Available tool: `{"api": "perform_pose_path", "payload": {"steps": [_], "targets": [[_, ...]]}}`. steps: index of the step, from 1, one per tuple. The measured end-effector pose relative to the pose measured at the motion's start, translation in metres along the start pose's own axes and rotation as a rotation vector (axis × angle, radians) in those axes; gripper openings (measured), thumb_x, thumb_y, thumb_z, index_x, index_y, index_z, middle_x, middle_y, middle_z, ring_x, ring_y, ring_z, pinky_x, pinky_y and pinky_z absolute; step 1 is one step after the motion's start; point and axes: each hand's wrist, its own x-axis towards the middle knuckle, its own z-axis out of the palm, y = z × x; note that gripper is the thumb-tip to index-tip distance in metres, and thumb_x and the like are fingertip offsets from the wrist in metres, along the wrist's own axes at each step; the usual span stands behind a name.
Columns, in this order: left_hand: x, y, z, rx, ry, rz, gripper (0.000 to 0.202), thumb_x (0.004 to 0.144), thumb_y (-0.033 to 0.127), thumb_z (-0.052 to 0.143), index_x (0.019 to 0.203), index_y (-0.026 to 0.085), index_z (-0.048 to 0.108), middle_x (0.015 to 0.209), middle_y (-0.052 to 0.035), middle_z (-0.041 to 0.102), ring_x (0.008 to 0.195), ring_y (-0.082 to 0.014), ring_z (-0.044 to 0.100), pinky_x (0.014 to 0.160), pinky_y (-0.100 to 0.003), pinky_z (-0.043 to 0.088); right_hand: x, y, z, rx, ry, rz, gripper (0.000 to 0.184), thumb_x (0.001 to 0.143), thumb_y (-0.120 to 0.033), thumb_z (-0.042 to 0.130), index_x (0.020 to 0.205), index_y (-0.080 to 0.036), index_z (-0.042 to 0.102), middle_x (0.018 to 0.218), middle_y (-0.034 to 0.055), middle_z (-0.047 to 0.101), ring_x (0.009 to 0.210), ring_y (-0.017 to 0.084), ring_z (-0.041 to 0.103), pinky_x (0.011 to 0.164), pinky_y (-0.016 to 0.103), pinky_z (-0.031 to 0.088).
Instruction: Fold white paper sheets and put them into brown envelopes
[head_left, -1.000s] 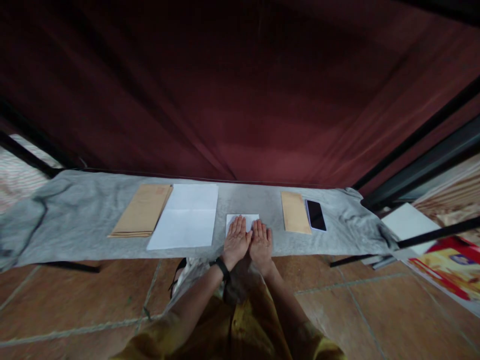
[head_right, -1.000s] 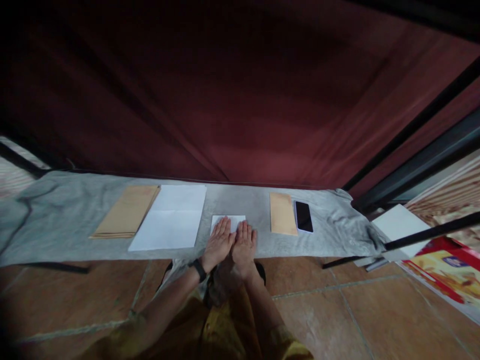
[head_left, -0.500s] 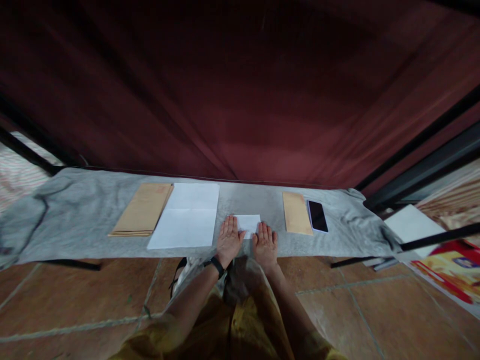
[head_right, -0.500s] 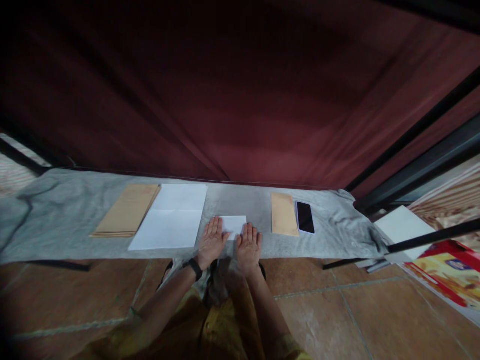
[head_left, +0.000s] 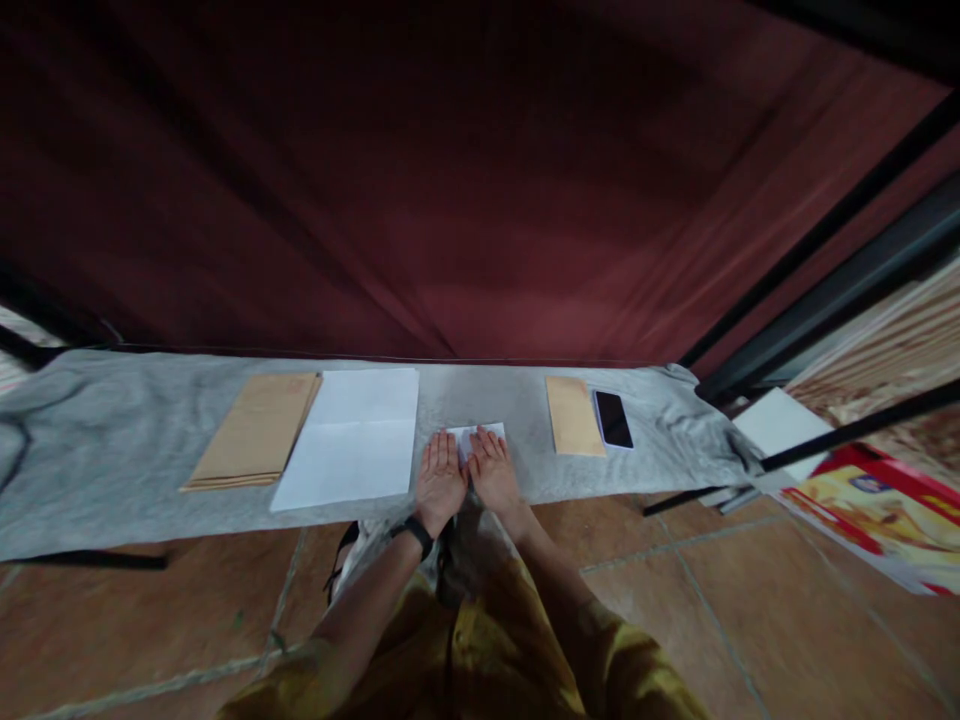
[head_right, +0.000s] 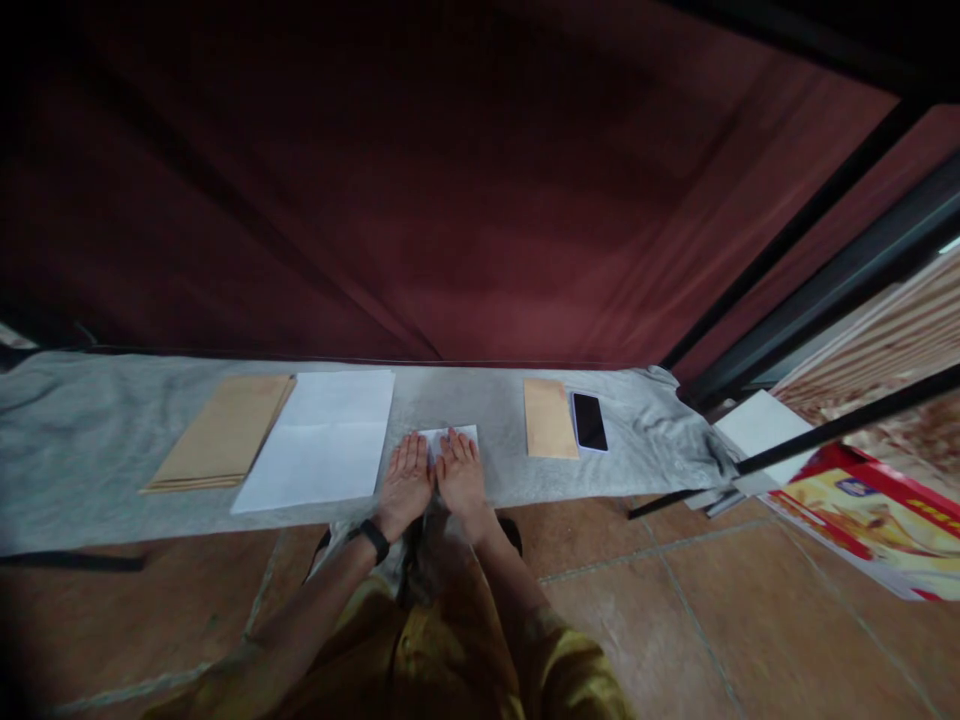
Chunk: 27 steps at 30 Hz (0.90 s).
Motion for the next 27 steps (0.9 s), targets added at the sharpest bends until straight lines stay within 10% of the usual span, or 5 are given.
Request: {"api": "perform_pose_path", "payload": {"steps": [16, 27], "targets": [[-0.060, -0.004, -0.013, -0.023, 0.022, 0.225, 0.056, 0.101, 0.036, 0.035, 0.151, 0.010, 0.043, 0.158, -0.0145, 0.042, 0.150, -0.0264, 0.034, 0.123, -0.049, 0.030, -0.002, 0.005, 0.013, -0.102, 0.042, 0.082, 0.049, 0.104, -0.038, 0.044, 0.151, -0.024, 0.047, 0.158, 0.0101, 0.044, 0.145, 0.026, 0.041, 0.119, 0.046, 0.029], [-0.073, -0.019, -0.020, 0.015, 0.030, 0.141, 0.062, 0.102, 0.044, 0.036, 0.148, 0.004, 0.046, 0.154, -0.0206, 0.047, 0.147, -0.0294, 0.040, 0.121, -0.048, 0.033, -0.017, 0.032, 0.006, -0.145, 0.086, 0.134, 0.052, 0.105, -0.036, 0.040, 0.154, -0.017, 0.042, 0.156, 0.0142, 0.045, 0.144, 0.029, 0.042, 0.118, 0.048, 0.029]]}}
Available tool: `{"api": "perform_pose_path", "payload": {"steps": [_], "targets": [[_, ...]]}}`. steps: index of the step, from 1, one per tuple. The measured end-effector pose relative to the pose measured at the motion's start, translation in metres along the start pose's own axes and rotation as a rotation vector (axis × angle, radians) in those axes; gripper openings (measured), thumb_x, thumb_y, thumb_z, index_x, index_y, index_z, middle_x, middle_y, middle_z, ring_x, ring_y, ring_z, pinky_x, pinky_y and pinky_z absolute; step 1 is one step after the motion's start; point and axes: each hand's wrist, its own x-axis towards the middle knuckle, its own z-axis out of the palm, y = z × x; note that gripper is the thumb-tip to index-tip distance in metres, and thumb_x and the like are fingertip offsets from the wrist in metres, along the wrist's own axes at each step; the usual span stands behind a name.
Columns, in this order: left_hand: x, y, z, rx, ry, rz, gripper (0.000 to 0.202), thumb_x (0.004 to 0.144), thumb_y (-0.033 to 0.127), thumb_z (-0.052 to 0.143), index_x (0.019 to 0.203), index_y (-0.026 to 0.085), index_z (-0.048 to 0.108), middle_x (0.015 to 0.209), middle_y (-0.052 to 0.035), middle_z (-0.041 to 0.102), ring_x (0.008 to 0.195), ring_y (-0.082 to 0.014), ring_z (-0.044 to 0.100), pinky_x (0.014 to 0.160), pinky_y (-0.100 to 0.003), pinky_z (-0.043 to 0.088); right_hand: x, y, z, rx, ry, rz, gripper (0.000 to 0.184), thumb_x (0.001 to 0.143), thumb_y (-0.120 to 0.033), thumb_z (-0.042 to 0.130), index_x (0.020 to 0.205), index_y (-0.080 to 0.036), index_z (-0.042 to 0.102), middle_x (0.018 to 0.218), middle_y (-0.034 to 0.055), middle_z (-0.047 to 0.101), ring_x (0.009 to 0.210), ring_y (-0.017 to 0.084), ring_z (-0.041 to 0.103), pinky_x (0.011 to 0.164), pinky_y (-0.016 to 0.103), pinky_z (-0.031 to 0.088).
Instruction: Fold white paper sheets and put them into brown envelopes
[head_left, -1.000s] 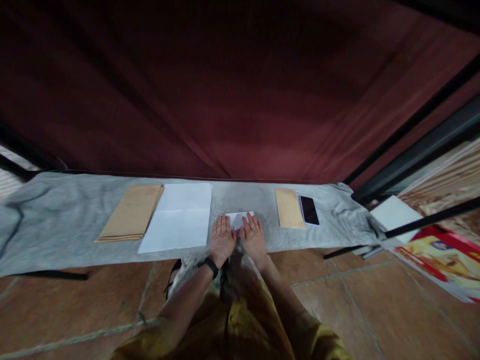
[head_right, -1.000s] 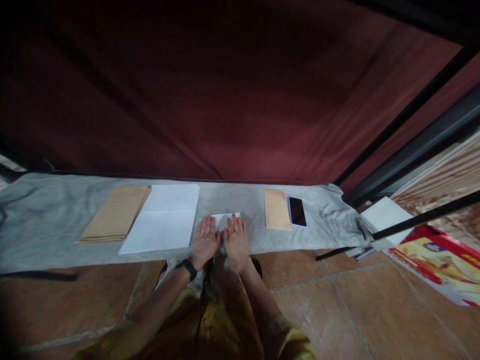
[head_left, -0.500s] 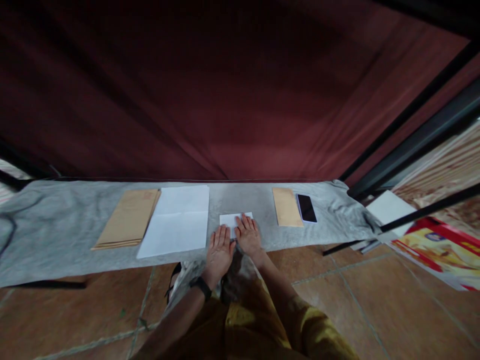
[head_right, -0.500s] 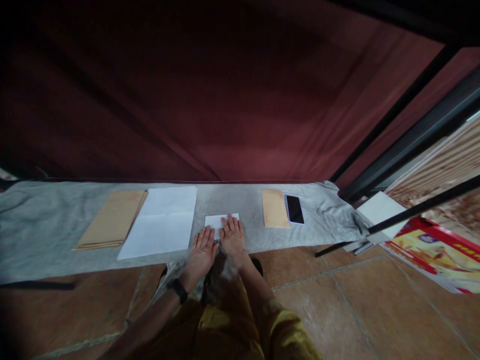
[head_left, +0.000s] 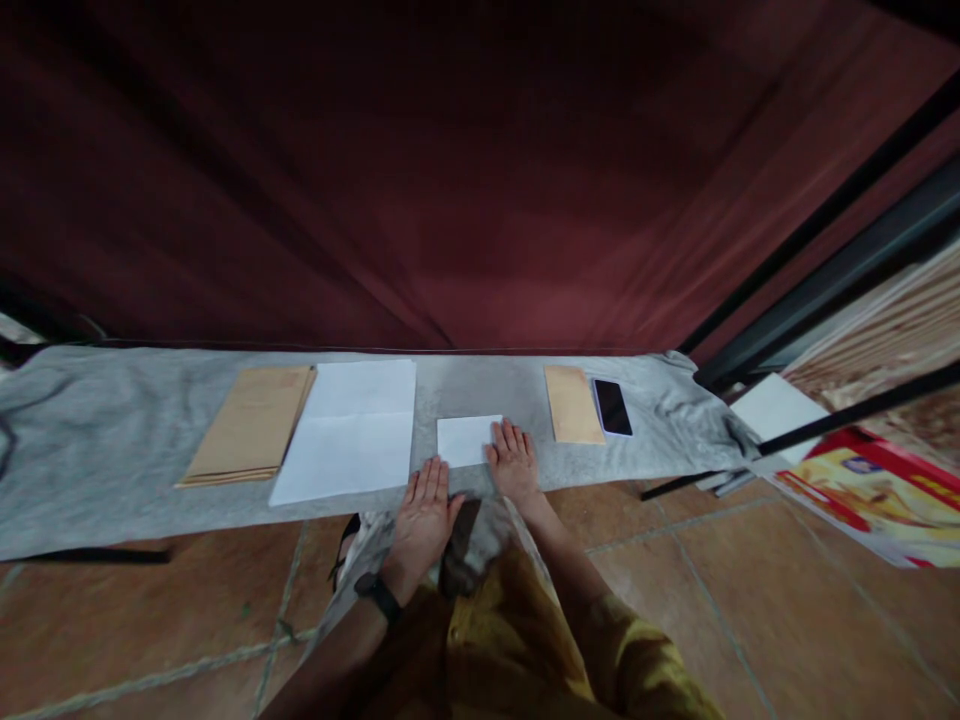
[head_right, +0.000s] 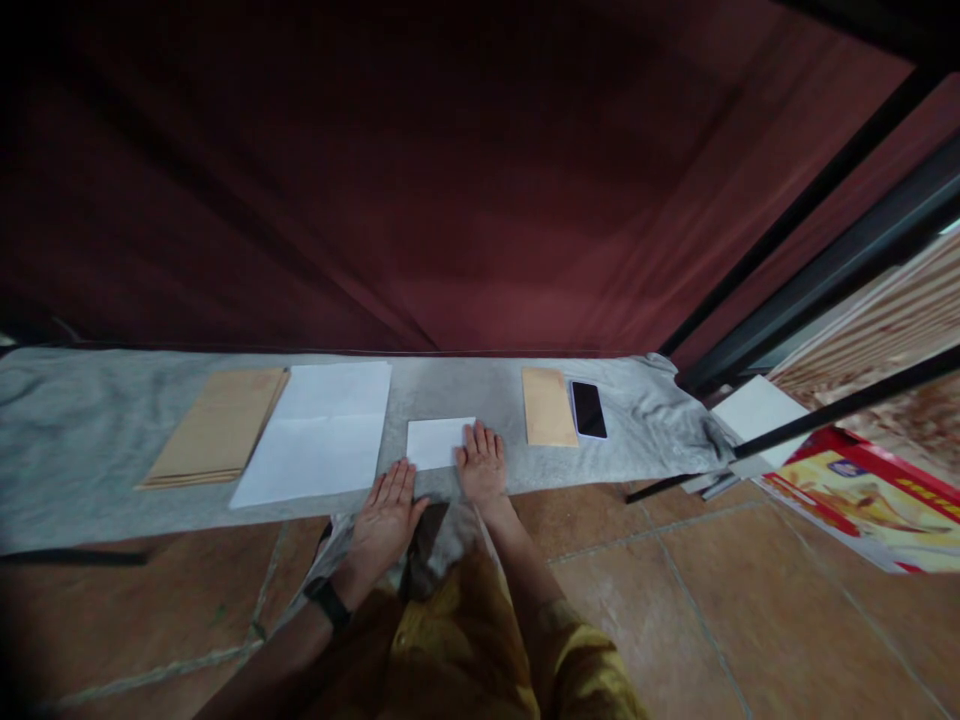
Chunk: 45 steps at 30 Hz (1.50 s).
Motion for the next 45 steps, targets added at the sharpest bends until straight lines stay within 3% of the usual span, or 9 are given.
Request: {"api": "perform_pose_path", "payload": {"steps": [4, 9, 14, 19, 23, 27, 35, 45], "targets": [[0.009, 0.008, -0.007, 0.003, -0.002, -0.016, 0.059, 0.101, 0.040, 0.036, 0.145, 0.001, 0.048, 0.156, -0.0223, 0.043, 0.148, -0.0308, 0.038, 0.121, -0.048, 0.033, -0.001, 0.005, -0.002, 0.001, -0.001, 0.016, 0.052, 0.106, -0.035, 0.038, 0.154, -0.017, 0.042, 0.155, 0.0131, 0.048, 0.143, 0.030, 0.042, 0.117, 0.048, 0.029], [0.029, 0.017, -0.010, -0.045, -0.029, 0.070, 0.054, 0.101, 0.029, 0.035, 0.150, 0.009, 0.044, 0.159, -0.0155, 0.042, 0.150, -0.0260, 0.034, 0.121, -0.045, 0.034, -0.001, 0.004, -0.001, 0.018, 0.011, 0.022, 0.052, 0.105, -0.037, 0.039, 0.151, -0.016, 0.047, 0.154, 0.0138, 0.049, 0.142, 0.030, 0.043, 0.117, 0.048, 0.029], [0.030, 0.009, -0.002, -0.011, -0.062, 0.061, 0.057, 0.101, 0.036, 0.036, 0.149, 0.006, 0.044, 0.157, -0.0188, 0.044, 0.148, -0.0271, 0.037, 0.121, -0.044, 0.033, -0.002, 0.007, 0.001, 0.033, 0.020, 0.030, 0.050, 0.105, -0.037, 0.039, 0.150, -0.016, 0.048, 0.153, 0.0132, 0.050, 0.143, 0.029, 0.042, 0.118, 0.049, 0.029], [0.039, 0.001, -0.004, 0.031, -0.158, 0.087, 0.049, 0.099, 0.022, 0.035, 0.140, 0.003, 0.054, 0.149, -0.0229, 0.053, 0.141, -0.0286, 0.048, 0.116, -0.043, 0.040, -0.003, 0.016, -0.004, 0.102, 0.029, 0.026, 0.046, 0.102, -0.029, 0.044, 0.145, -0.017, 0.054, 0.153, 0.0113, 0.050, 0.143, 0.026, 0.042, 0.119, 0.047, 0.031], [0.048, 0.001, -0.005, 0.031, -0.176, 0.144, 0.056, 0.090, 0.005, 0.033, 0.143, 0.010, 0.053, 0.149, -0.0214, 0.053, 0.142, -0.0264, 0.047, 0.118, -0.047, 0.037, -0.004, 0.020, -0.013, 0.190, 0.002, -0.137, 0.043, 0.099, -0.020, 0.045, 0.140, -0.023, 0.060, 0.153, 0.0061, 0.051, 0.143, 0.021, 0.043, 0.120, 0.046, 0.031], [0.052, 0.010, -0.003, 0.033, -0.199, 0.156, 0.063, 0.086, 0.000, 0.030, 0.144, 0.009, 0.051, 0.150, -0.0212, 0.051, 0.143, -0.0264, 0.045, 0.117, -0.048, 0.039, -0.005, 0.019, -0.020, 0.239, -0.140, -0.321, 0.040, 0.102, -0.027, 0.048, 0.140, -0.025, 0.060, 0.150, 0.0046, 0.054, 0.140, 0.019, 0.048, 0.121, 0.043, 0.032], [0.062, 0.022, -0.004, 0.037, -0.231, 0.169, 0.058, 0.087, -0.003, 0.030, 0.140, 0.003, 0.054, 0.146, -0.0272, 0.053, 0.140, -0.0304, 0.049, 0.110, -0.048, 0.045, -0.001, 0.019, -0.019, 0.234, -0.166, -0.320, 0.041, 0.099, -0.026, 0.055, 0.139, -0.024, 0.060, 0.149, 0.0055, 0.056, 0.137, 0.019, 0.051, 0.118, 0.041, 0.035], [0.058, 0.021, 0.005, -0.007, -0.214, 0.091, 0.063, 0.087, -0.003, 0.033, 0.147, 0.005, 0.049, 0.147, -0.0265, 0.052, 0.139, -0.0334, 0.050, 0.109, -0.053, 0.045, -0.001, 0.021, -0.016, 0.261, -0.169, -0.328, 0.040, 0.101, -0.027, 0.051, 0.140, -0.020, 0.059, 0.149, 0.0067, 0.056, 0.137, 0.020, 0.050, 0.120, 0.041, 0.033]]}}
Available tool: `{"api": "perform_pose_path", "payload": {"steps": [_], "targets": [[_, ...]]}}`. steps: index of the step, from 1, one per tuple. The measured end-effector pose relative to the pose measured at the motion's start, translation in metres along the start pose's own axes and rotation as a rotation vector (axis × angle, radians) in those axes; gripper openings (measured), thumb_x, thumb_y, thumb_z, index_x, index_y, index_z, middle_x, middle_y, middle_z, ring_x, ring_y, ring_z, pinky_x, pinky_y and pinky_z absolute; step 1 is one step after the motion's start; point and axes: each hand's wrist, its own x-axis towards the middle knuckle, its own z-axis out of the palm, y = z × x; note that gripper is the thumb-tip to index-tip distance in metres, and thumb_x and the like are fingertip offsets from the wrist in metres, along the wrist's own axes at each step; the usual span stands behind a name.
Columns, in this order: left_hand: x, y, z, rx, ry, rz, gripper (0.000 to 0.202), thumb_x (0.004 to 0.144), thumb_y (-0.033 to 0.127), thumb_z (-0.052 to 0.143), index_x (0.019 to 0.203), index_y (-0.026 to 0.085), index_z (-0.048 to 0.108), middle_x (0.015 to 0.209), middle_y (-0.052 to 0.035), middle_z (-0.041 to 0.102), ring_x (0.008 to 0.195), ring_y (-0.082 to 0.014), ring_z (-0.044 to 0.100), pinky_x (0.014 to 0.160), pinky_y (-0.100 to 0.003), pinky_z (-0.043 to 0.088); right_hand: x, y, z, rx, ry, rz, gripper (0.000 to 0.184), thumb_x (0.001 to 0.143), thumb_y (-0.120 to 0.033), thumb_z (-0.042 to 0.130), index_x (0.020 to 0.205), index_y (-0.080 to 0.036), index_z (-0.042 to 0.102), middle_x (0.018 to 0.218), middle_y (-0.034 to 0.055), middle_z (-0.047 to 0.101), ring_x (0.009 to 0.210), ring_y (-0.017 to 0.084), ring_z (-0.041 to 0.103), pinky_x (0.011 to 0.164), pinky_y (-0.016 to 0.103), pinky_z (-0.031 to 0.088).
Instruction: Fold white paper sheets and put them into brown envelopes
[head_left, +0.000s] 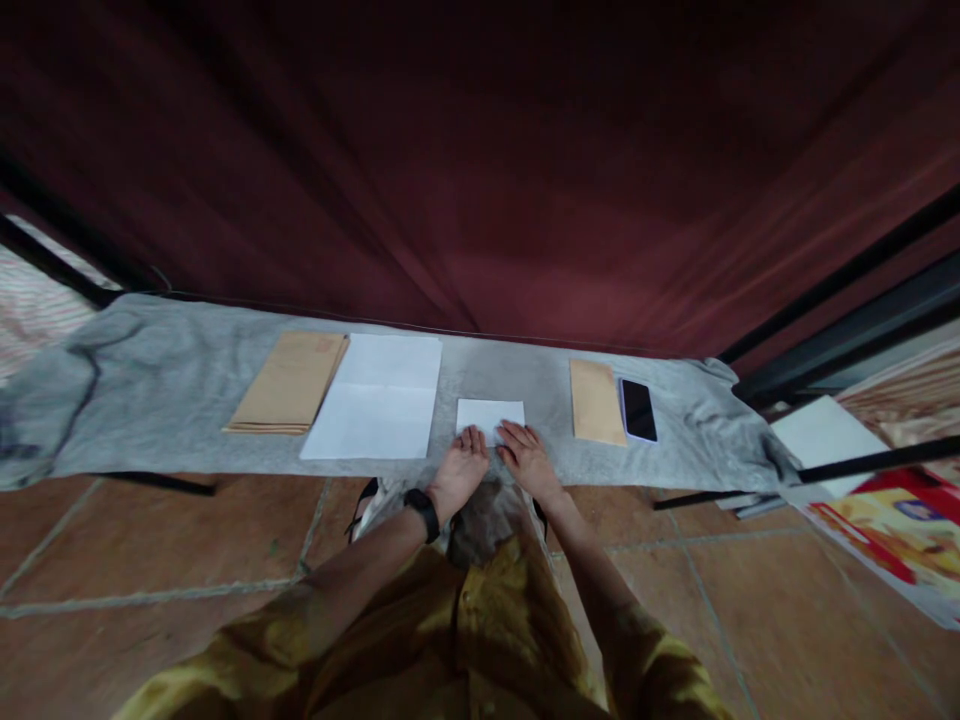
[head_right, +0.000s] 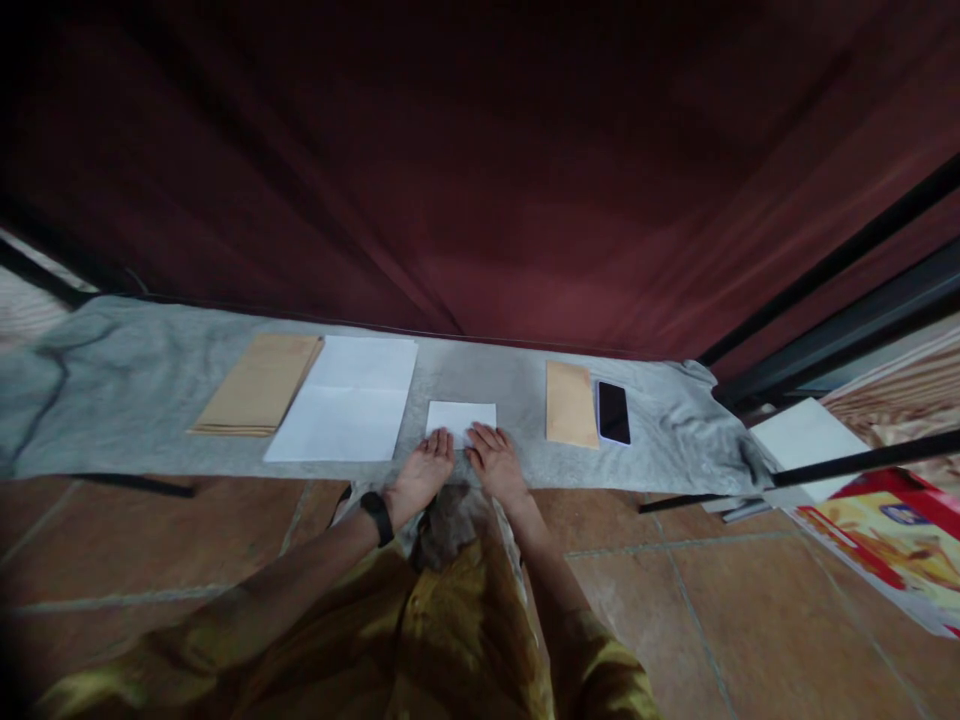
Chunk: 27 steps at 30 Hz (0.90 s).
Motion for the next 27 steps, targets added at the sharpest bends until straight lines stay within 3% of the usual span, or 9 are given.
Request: {"api": "perform_pose_path", "payload": {"steps": [4, 8, 16, 22, 27], "targets": [[-0.001, 0.006, -0.001, 0.081, 0.011, 0.054, 0.059, 0.086, -0.003, 0.038, 0.144, -0.002, 0.049, 0.141, -0.0331, 0.054, 0.134, -0.0371, 0.054, 0.105, -0.056, 0.048, 0.004, -0.004, 0.004, 0.011, 0.029, -0.004, 0.039, 0.101, -0.026, 0.051, 0.137, -0.019, 0.061, 0.146, 0.0086, 0.058, 0.137, 0.021, 0.051, 0.121, 0.044, 0.032], [-0.002, 0.010, -0.009, 0.255, 0.009, 0.117, 0.051, 0.086, -0.005, 0.037, 0.133, -0.007, 0.058, 0.135, -0.0361, 0.058, 0.127, -0.0354, 0.060, 0.101, -0.052, 0.050, 0.011, -0.015, 0.011, 0.030, 0.019, -0.040, 0.040, 0.101, -0.025, 0.048, 0.139, -0.018, 0.060, 0.149, 0.0086, 0.056, 0.141, 0.021, 0.047, 0.122, 0.043, 0.030], [-0.003, 0.008, -0.010, 0.287, 0.009, 0.133, 0.054, 0.085, -0.007, 0.035, 0.135, -0.005, 0.056, 0.134, -0.0339, 0.060, 0.127, -0.0340, 0.061, 0.101, -0.050, 0.052, 0.004, -0.020, 0.020, -0.095, 0.101, 0.115, 0.046, 0.105, -0.031, 0.039, 0.147, -0.016, 0.052, 0.154, 0.0114, 0.050, 0.144, 0.023, 0.043, 0.120, 0.043, 0.030], [-0.006, -0.002, -0.004, 0.219, -0.011, 0.116, 0.058, 0.085, -0.005, 0.037, 0.141, 0.001, 0.053, 0.141, -0.0294, 0.056, 0.134, -0.0330, 0.056, 0.106, -0.051, 0.050, -0.004, -0.016, 0.021, -0.170, 0.186, 0.227, 0.049, 0.105, -0.026, 0.033, 0.149, -0.012, 0.048, 0.153, 0.0143, 0.050, 0.142, 0.025, 0.044, 0.118, 0.045, 0.029], [-0.008, -0.010, -0.009, 0.213, -0.010, 0.120, 0.056, 0.086, -0.004, 0.037, 0.139, 0.004, 0.054, 0.143, -0.0264, 0.056, 0.136, -0.0300, 0.054, 0.107, -0.047, 0.049, -0.004, -0.015, 0.017, -0.173, 0.194, 0.292, 0.048, 0.104, -0.022, 0.034, 0.147, -0.009, 0.050, 0.150, 0.0152, 0.053, 0.139, 0.024, 0.047, 0.117, 0.042, 0.031]]}}
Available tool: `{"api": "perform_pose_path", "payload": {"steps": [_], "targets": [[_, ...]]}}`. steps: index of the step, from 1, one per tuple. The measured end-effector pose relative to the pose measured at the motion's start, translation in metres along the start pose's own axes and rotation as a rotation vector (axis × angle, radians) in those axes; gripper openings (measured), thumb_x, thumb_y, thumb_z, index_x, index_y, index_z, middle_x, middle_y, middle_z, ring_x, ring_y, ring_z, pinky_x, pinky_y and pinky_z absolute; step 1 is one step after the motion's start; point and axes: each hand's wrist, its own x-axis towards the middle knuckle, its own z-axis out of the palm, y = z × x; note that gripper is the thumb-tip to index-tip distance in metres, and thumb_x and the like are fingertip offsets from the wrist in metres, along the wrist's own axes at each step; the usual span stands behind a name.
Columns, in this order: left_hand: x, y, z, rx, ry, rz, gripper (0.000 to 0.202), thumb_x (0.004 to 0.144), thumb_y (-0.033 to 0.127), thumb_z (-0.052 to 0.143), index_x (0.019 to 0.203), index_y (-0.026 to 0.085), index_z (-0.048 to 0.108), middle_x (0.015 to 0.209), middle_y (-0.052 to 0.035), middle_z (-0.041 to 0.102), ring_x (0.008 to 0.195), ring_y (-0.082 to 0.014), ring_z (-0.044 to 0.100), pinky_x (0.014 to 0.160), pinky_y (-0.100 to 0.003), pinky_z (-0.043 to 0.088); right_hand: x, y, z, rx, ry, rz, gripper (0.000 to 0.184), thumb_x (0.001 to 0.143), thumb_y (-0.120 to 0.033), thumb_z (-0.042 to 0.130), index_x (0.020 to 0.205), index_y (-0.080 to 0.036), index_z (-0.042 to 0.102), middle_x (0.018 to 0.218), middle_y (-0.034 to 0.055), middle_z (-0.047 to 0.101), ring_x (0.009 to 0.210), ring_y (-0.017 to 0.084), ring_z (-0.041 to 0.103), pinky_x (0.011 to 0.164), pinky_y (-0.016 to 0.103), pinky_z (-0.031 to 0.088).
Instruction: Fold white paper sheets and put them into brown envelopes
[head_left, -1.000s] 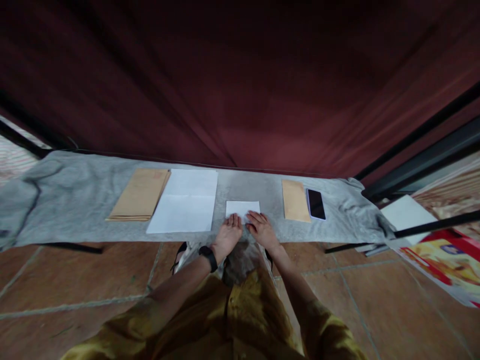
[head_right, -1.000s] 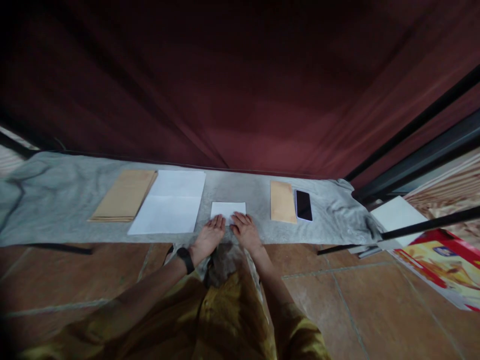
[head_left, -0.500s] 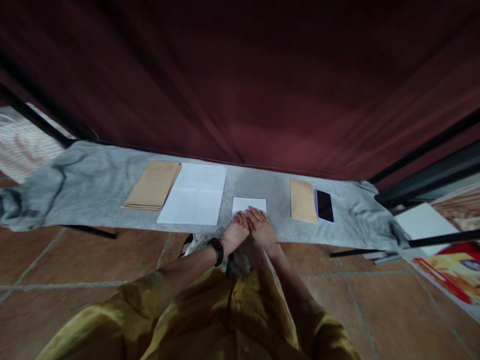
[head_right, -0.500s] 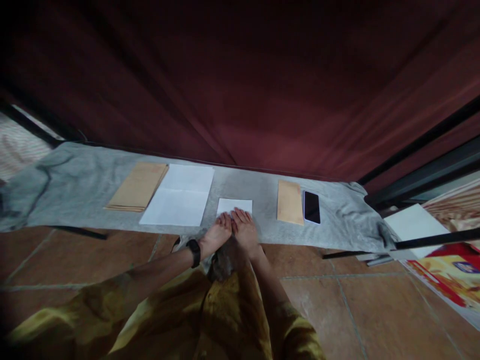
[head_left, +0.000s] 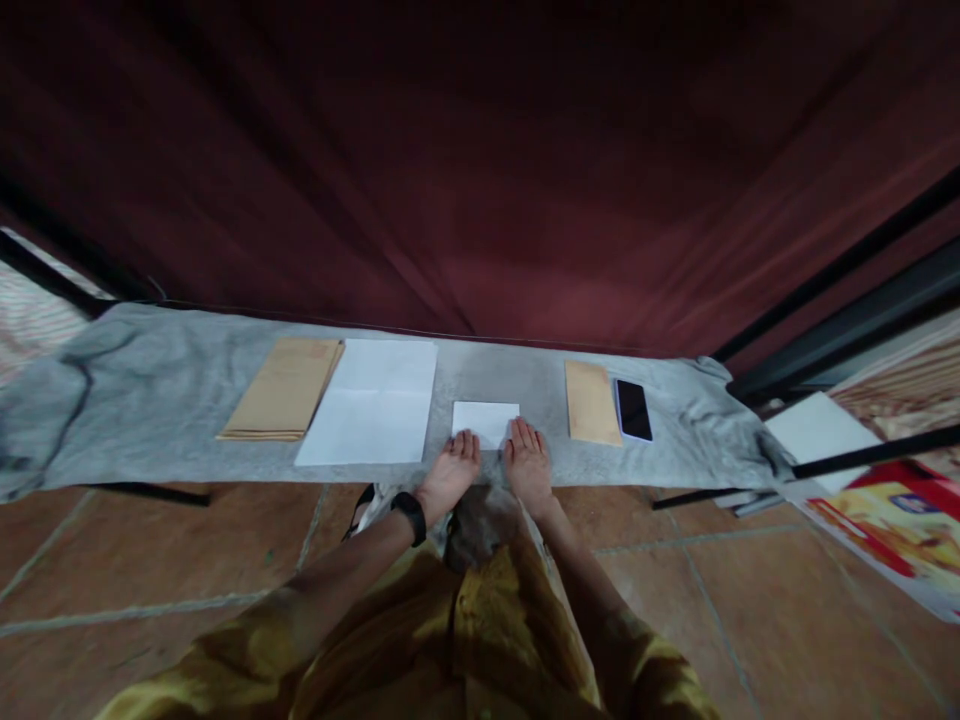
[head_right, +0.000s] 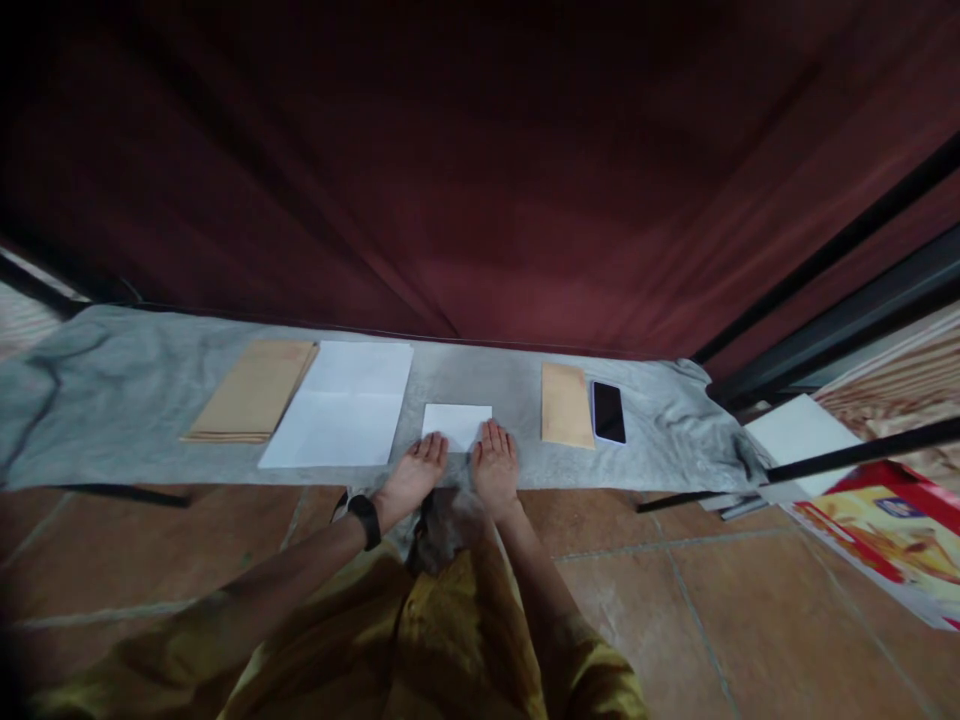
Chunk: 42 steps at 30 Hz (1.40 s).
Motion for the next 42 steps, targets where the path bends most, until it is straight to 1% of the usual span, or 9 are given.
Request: {"api": "perform_pose_path", "payload": {"steps": [5, 8, 12, 17, 23, 27, 31, 34, 42], "targets": [[0.000, -0.009, -0.010, -0.058, -0.026, -0.041, 0.055, 0.089, -0.001, 0.035, 0.138, 0.012, 0.055, 0.144, -0.0195, 0.057, 0.134, -0.0263, 0.054, 0.106, -0.044, 0.049, 0.017, 0.003, -0.014, 0.008, -0.048, 0.149, 0.044, 0.100, -0.022, 0.041, 0.141, -0.012, 0.057, 0.139, 0.0162, 0.062, 0.122, 0.028, 0.059, 0.103, 0.041, 0.043], [-0.001, -0.011, -0.014, -0.075, -0.017, -0.056, 0.052, 0.090, 0.001, 0.036, 0.136, 0.011, 0.057, 0.143, -0.0200, 0.058, 0.133, -0.0266, 0.055, 0.106, -0.042, 0.048, 0.026, 0.000, -0.019, -0.019, -0.061, 0.187, 0.045, 0.098, -0.024, 0.047, 0.140, -0.012, 0.058, 0.133, 0.0200, 0.064, 0.118, 0.032, 0.060, 0.101, 0.044, 0.043], [0.003, -0.009, -0.015, -0.154, 0.059, -0.091, 0.050, 0.093, 0.006, 0.037, 0.139, 0.009, 0.055, 0.148, -0.0193, 0.054, 0.137, -0.0260, 0.051, 0.114, -0.042, 0.040, 0.028, -0.013, -0.013, -0.009, -0.047, 0.038, 0.049, 0.100, -0.024, 0.044, 0.147, -0.011, 0.050, 0.149, 0.0198, 0.053, 0.137, 0.032, 0.047, 0.114, 0.050, 0.033], [0.023, -0.003, -0.012, -0.255, 0.145, -0.193, 0.053, 0.099, 0.019, 0.034, 0.150, 0.008, 0.043, 0.159, -0.0178, 0.042, 0.148, -0.0275, 0.037, 0.120, -0.044, 0.032, 0.028, -0.026, 0.002, 0.068, -0.110, -0.136, 0.048, 0.102, -0.019, 0.036, 0.147, -0.013, 0.050, 0.155, 0.0129, 0.048, 0.144, 0.024, 0.042, 0.118, 0.042, 0.034], [0.043, -0.004, -0.003, -0.270, 0.068, -0.230, 0.054, 0.099, 0.028, 0.036, 0.151, 0.014, 0.045, 0.161, -0.0147, 0.039, 0.152, -0.0280, 0.030, 0.124, -0.052, 0.021, 0.030, -0.022, 0.006, 0.058, -0.132, -0.130, 0.049, 0.098, -0.013, 0.041, 0.146, -0.014, 0.051, 0.151, 0.0135, 0.052, 0.143, 0.022, 0.045, 0.118, 0.041, 0.036], [0.042, -0.007, 0.007, -0.243, 0.089, -0.215, 0.055, 0.098, 0.027, 0.037, 0.151, 0.016, 0.045, 0.163, -0.0135, 0.036, 0.152, -0.0289, 0.028, 0.124, -0.054, 0.021, 0.033, -0.019, 0.006, 0.059, -0.128, -0.120, 0.046, 0.101, -0.018, 0.039, 0.145, -0.015, 0.053, 0.150, 0.0132, 0.054, 0.142, 0.022, 0.046, 0.117, 0.041, 0.038], [0.040, -0.008, 0.016, -0.213, 0.115, -0.204, 0.056, 0.098, 0.023, 0.034, 0.153, 0.014, 0.042, 0.163, -0.0150, 0.035, 0.153, -0.0286, 0.026, 0.123, -0.055, 0.021, 0.040, -0.024, 0.008, 0.129, -0.090, -0.077, 0.044, 0.103, -0.020, 0.036, 0.140, -0.016, 0.058, 0.146, 0.0121, 0.057, 0.139, 0.021, 0.049, 0.117, 0.043, 0.038], [0.039, -0.008, 0.019, -0.186, 0.097, -0.171, 0.058, 0.096, 0.018, 0.035, 0.152, 0.010, 0.042, 0.163, -0.0179, 0.033, 0.154, -0.0291, 0.023, 0.124, -0.056, 0.019, 0.047, -0.033, 0.012, 0.172, -0.084, -0.125, 0.045, 0.104, -0.022, 0.032, 0.140, -0.014, 0.059, 0.145, 0.0120, 0.059, 0.140, 0.020, 0.048, 0.120, 0.042, 0.036], [0.040, -0.008, 0.022, -0.160, 0.109, -0.167, 0.058, 0.095, 0.015, 0.035, 0.153, 0.008, 0.040, 0.162, -0.0174, 0.035, 0.154, -0.0289, 0.024, 0.124, -0.053, 0.021, 0.049, -0.042, 0.015, 0.121, -0.128, -0.138, 0.047, 0.108, -0.029, 0.029, 0.146, -0.013, 0.052, 0.151, 0.0117, 0.053, 0.145, 0.019, 0.041, 0.122, 0.042, 0.030]]}}
